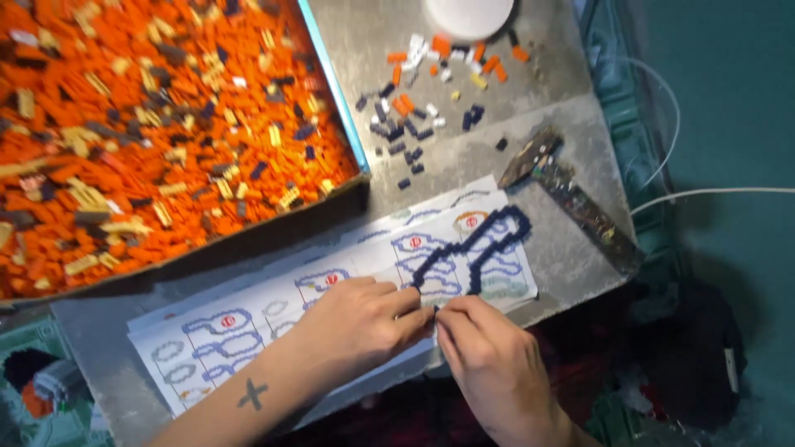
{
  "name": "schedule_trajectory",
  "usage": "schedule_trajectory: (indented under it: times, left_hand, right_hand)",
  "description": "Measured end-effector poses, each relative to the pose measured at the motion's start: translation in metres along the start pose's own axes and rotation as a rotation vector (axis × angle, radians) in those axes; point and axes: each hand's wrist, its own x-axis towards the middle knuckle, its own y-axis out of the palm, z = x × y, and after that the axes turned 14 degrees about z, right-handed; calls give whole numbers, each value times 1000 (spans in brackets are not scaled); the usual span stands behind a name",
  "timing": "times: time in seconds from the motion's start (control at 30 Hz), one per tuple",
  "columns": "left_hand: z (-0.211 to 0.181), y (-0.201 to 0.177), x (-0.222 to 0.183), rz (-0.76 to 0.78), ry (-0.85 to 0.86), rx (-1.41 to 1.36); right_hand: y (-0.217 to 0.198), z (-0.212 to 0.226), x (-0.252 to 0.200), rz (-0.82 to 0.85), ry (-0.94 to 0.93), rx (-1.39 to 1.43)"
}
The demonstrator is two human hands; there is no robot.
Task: Assembling a complex 3D model using micro building blocks, following instructions and using a small hammer to secure pieces.
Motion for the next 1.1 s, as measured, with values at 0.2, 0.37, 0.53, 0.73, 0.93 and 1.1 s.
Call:
schedule_trajectory:
  times: [0.2,0.37,0.53,0.73,0.93,1.1]
  left_hand:
    - [-2,-4,2,25,-24,17]
    - [6,-13,-1,14,-48,3]
    - [17,-17,-5,2,-86,34]
    - [21,-24,-5,23,-93,41]
    - [23,-23,-5,72,-114,2]
    - [24,-22,-5,94,-126,24]
  right_hand:
    - [-29,-19,13,187,-170,37]
    - [-56,-49,50,-30,-189,-20]
    - [-64,-65,58,20,-190,-49]
    - [-78,-55,108,11,-319,30]
    - [-61,-58,157,-51,-541,-128]
    - [-48,-64,162,-118,-552,-92]
